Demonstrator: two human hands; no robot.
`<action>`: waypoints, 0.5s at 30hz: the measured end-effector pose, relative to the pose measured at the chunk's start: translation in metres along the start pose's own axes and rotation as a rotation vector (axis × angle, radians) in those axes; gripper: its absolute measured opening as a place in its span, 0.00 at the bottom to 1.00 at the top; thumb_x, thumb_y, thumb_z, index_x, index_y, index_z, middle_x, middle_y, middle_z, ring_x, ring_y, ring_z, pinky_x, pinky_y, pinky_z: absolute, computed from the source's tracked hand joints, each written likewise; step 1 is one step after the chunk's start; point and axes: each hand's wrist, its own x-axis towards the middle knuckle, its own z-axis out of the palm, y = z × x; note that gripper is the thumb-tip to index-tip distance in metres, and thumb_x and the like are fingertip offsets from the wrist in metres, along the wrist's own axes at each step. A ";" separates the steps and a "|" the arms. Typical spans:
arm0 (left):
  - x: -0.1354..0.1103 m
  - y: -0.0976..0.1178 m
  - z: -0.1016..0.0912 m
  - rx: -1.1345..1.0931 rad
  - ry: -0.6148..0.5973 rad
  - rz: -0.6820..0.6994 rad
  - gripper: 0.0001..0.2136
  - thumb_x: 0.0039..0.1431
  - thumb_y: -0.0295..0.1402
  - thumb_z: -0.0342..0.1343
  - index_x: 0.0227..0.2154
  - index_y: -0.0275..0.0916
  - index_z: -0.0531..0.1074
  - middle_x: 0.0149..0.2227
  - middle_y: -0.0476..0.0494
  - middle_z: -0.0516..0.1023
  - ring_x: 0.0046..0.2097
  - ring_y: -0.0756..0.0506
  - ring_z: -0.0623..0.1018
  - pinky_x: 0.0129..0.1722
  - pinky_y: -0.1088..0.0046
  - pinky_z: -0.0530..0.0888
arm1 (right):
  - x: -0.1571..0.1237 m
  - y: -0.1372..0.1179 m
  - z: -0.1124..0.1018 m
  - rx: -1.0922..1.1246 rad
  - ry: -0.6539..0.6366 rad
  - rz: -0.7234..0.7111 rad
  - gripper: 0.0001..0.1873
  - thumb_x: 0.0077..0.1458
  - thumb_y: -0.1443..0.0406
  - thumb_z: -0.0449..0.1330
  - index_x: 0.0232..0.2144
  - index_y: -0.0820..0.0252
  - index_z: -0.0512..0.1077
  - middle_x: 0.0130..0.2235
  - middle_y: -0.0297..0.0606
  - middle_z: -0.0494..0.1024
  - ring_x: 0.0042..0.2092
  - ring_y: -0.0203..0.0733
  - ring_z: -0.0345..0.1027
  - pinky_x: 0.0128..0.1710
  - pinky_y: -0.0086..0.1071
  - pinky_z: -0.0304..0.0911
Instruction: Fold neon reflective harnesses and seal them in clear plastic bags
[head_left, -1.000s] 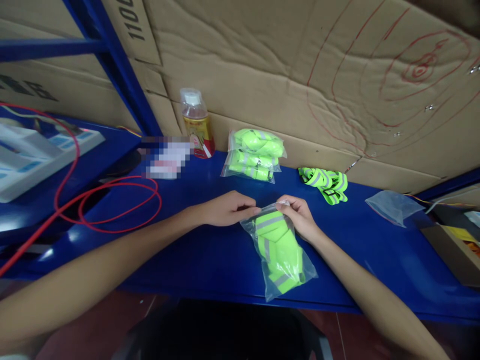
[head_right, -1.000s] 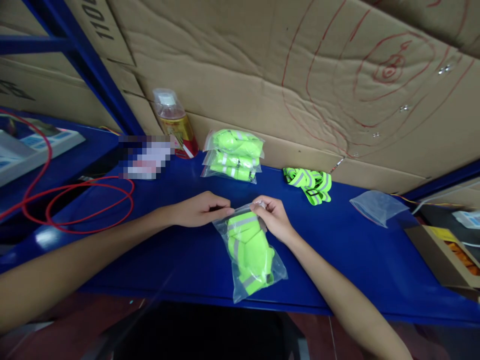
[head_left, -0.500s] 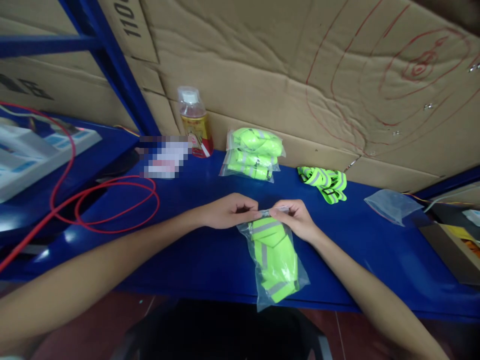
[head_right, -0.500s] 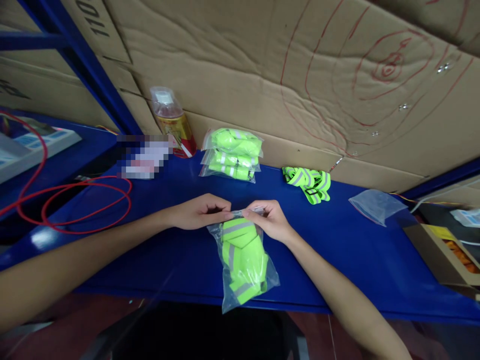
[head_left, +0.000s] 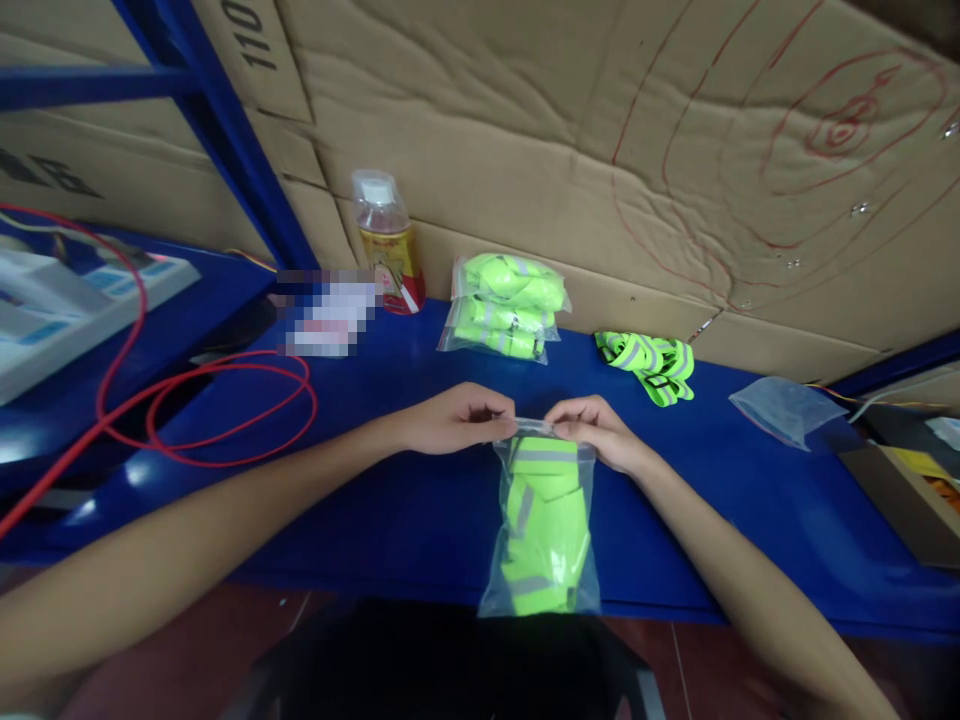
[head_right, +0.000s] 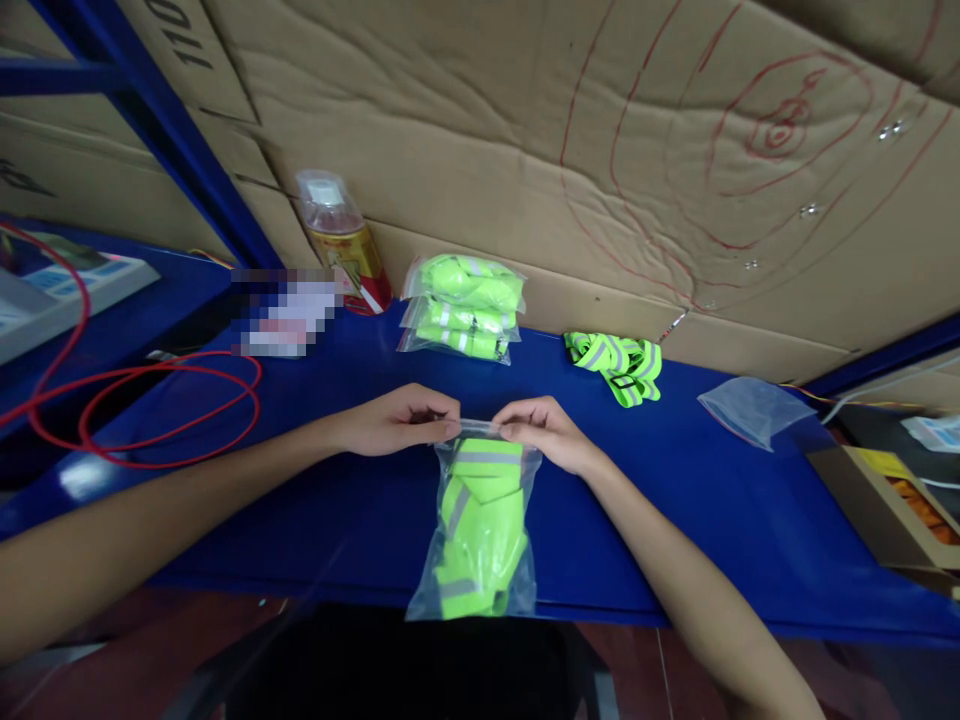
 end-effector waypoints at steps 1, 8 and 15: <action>0.000 -0.002 0.001 0.037 0.021 0.004 0.19 0.72 0.44 0.54 0.28 0.36 0.70 0.25 0.52 0.64 0.27 0.52 0.63 0.28 0.76 0.59 | -0.001 -0.001 0.000 -0.024 -0.041 0.014 0.20 0.50 0.50 0.74 0.34 0.62 0.83 0.26 0.34 0.80 0.24 0.34 0.68 0.23 0.26 0.59; 0.002 -0.012 0.003 0.205 0.176 0.005 0.16 0.70 0.43 0.56 0.35 0.35 0.79 0.29 0.48 0.77 0.30 0.50 0.71 0.31 0.77 0.65 | -0.001 0.000 0.010 -0.093 0.014 -0.036 0.22 0.53 0.48 0.74 0.34 0.62 0.83 0.24 0.33 0.79 0.20 0.31 0.63 0.18 0.25 0.58; 0.002 -0.006 0.010 0.154 0.183 -0.009 0.16 0.68 0.43 0.59 0.32 0.34 0.79 0.27 0.48 0.76 0.29 0.51 0.70 0.29 0.77 0.64 | -0.001 -0.006 0.012 -0.129 -0.012 -0.041 0.23 0.51 0.48 0.75 0.31 0.64 0.84 0.23 0.33 0.78 0.23 0.31 0.62 0.23 0.26 0.57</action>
